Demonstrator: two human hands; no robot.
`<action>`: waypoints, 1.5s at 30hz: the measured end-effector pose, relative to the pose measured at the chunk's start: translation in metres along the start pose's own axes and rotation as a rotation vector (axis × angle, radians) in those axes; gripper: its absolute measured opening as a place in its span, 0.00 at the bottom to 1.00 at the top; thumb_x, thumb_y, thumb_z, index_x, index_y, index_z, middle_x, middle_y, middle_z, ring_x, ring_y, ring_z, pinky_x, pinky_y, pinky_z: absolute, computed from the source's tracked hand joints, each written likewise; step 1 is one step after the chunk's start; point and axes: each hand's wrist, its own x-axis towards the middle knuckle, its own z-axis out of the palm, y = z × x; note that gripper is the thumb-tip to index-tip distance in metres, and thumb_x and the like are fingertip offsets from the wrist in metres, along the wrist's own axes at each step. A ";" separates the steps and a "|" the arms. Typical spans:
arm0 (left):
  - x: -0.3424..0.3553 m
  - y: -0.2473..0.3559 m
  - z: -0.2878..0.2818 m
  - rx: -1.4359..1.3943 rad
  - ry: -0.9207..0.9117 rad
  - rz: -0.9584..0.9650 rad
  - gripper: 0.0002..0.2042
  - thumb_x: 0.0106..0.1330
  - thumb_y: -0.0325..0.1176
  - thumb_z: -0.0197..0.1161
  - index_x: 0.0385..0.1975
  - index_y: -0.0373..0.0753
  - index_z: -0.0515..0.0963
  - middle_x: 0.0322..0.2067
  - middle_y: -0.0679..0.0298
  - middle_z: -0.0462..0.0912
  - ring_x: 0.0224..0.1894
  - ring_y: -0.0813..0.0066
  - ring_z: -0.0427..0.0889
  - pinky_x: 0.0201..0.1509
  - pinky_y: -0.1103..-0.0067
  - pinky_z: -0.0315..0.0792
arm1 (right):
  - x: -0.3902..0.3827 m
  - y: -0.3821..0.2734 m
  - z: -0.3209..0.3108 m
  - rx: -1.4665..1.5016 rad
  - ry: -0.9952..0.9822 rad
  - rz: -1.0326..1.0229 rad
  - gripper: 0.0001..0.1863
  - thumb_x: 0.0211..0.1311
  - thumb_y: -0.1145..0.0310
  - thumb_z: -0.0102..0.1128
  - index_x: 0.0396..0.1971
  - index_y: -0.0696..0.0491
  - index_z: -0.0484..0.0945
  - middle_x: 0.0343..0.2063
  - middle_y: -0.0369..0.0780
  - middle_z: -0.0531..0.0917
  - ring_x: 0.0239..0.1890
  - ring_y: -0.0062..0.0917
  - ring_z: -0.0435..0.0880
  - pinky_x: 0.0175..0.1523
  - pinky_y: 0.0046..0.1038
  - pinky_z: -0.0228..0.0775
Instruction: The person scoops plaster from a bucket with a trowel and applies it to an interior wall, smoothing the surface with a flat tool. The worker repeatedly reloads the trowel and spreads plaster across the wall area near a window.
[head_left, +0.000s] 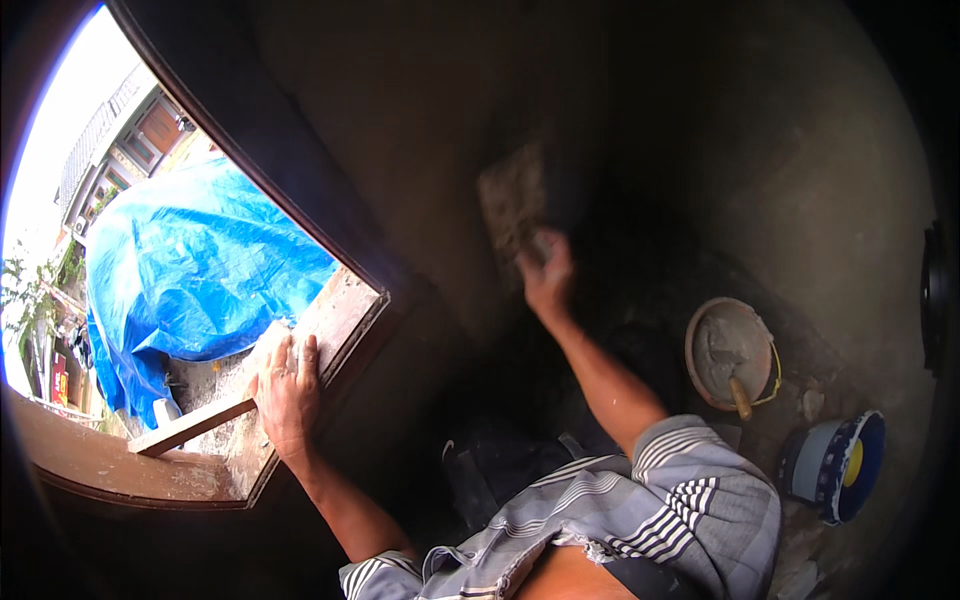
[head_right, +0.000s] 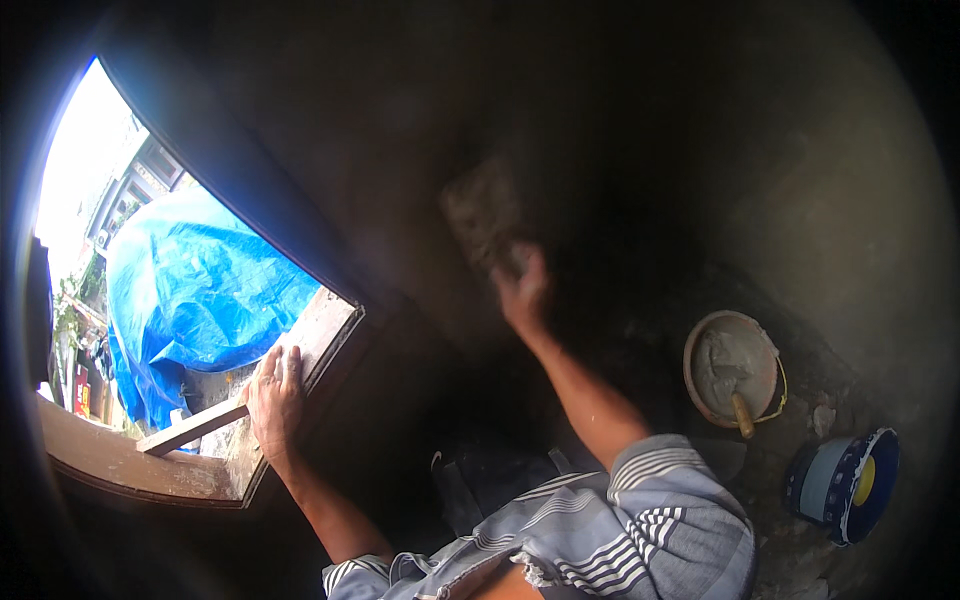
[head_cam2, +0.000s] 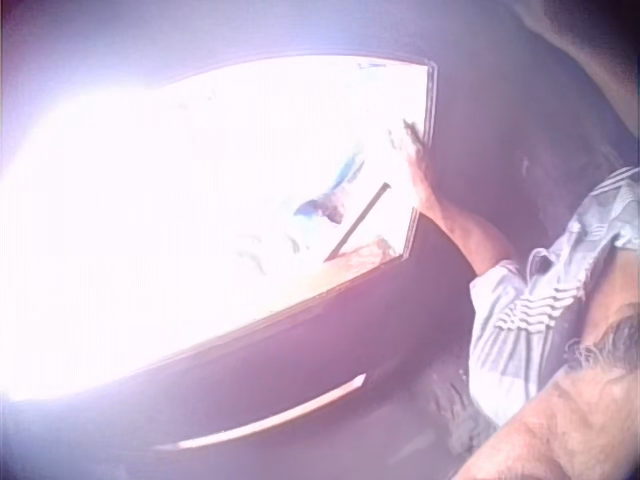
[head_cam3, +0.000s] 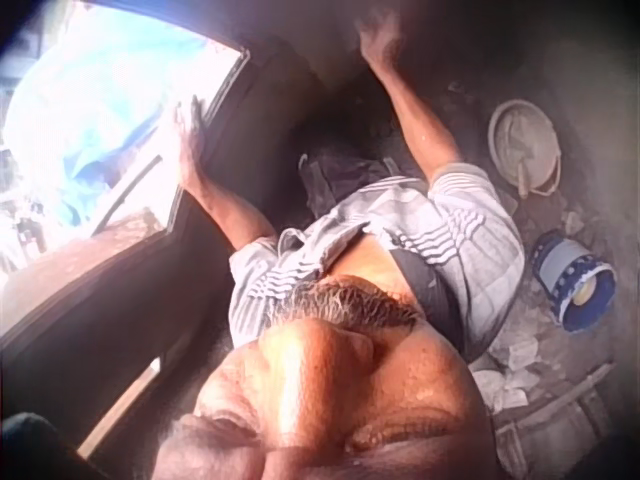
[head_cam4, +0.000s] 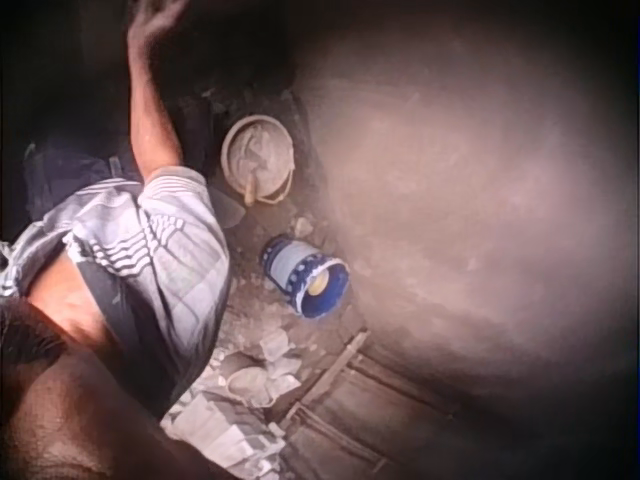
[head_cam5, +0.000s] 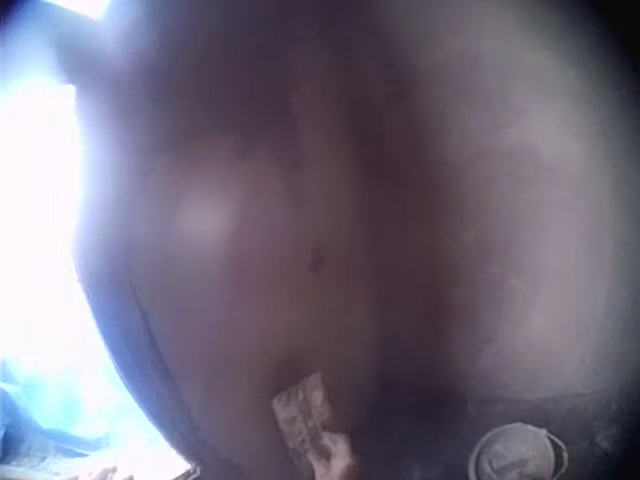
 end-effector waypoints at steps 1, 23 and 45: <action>-0.002 0.006 -0.005 -0.013 -0.018 0.002 0.20 0.72 0.48 0.42 0.55 0.46 0.74 0.53 0.54 0.76 0.58 0.59 0.71 0.62 0.63 0.58 | -0.022 -0.014 0.000 0.032 -0.048 0.022 0.20 0.53 0.69 0.68 0.45 0.58 0.73 0.39 0.44 0.81 0.42 0.30 0.80 0.46 0.31 0.73; -0.001 0.016 -0.015 -0.217 -0.019 -0.243 0.34 0.71 0.59 0.31 0.53 0.34 0.73 0.54 0.51 0.75 0.58 0.54 0.70 0.67 0.61 0.50 | 0.321 -0.107 0.043 -0.095 0.130 -0.357 0.20 0.58 0.64 0.59 0.49 0.57 0.74 0.43 0.48 0.81 0.46 0.38 0.80 0.53 0.37 0.69; -0.001 0.018 -0.016 -0.182 -0.046 -0.270 0.31 0.71 0.56 0.37 0.52 0.33 0.75 0.52 0.52 0.77 0.60 0.57 0.69 0.67 0.62 0.49 | 0.288 0.016 -0.005 0.021 0.050 0.034 0.20 0.63 0.61 0.55 0.50 0.58 0.73 0.41 0.47 0.80 0.43 0.37 0.80 0.46 0.35 0.74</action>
